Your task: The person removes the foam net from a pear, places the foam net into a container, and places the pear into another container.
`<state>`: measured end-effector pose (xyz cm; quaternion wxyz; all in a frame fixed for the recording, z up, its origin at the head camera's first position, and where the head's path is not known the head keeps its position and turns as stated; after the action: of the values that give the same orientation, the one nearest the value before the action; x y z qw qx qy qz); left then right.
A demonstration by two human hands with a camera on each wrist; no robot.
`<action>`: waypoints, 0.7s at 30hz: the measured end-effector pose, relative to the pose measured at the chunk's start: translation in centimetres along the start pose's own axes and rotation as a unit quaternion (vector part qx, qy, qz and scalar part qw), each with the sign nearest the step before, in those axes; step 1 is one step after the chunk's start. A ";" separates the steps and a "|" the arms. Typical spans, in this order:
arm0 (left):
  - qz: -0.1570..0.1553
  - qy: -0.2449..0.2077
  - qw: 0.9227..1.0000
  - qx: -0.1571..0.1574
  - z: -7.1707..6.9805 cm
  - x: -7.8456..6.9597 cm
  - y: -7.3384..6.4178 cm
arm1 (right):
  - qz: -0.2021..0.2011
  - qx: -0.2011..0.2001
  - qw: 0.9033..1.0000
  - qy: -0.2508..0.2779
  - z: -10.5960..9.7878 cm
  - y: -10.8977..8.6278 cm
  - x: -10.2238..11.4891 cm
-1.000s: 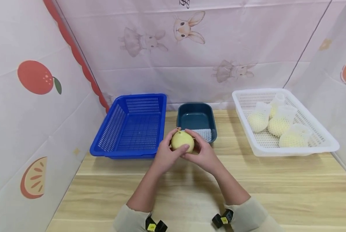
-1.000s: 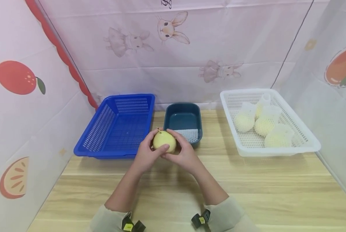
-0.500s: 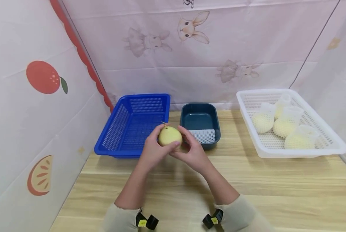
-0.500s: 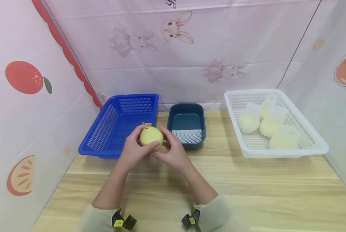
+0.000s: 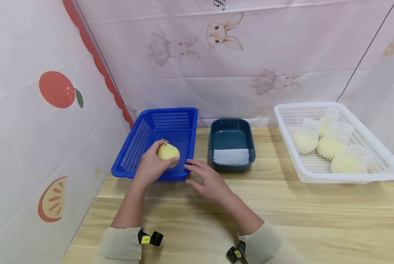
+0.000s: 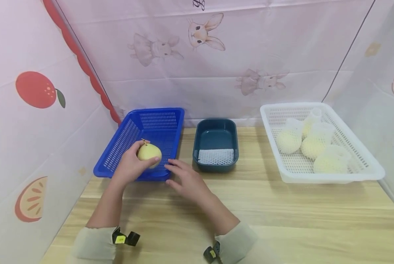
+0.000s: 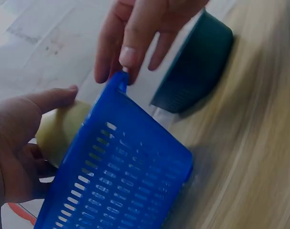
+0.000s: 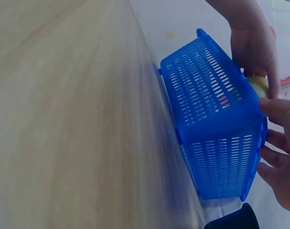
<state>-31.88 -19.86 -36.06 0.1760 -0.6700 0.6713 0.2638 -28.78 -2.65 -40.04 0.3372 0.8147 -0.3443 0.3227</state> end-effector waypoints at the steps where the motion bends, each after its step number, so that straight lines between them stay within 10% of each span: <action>1: -0.002 0.015 1.000 0.010 0.3 0.2 0.2 | -0.001 0.000 1.000 -0.006 0.1 0.0 0.0; 21: 0.035 0.094 0.973 0.208 6.3 1.1 3.3 | 0.004 0.016 1.000 -0.012 0.3 -0.1 -0.5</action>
<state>-35.96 -17.14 -41.37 0.2380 -0.6169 0.7478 0.0598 -28.85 -2.64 -40.61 0.3181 0.8225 -0.3466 0.3196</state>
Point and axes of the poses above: each hand's wrist, its own y-axis towards the middle knuckle, its own z-axis out of the palm, x = y × z, the point moved 10 cm from there along y, towards the middle knuckle, and after that the axes turned 9 degrees about y, right-handed, at the moved point
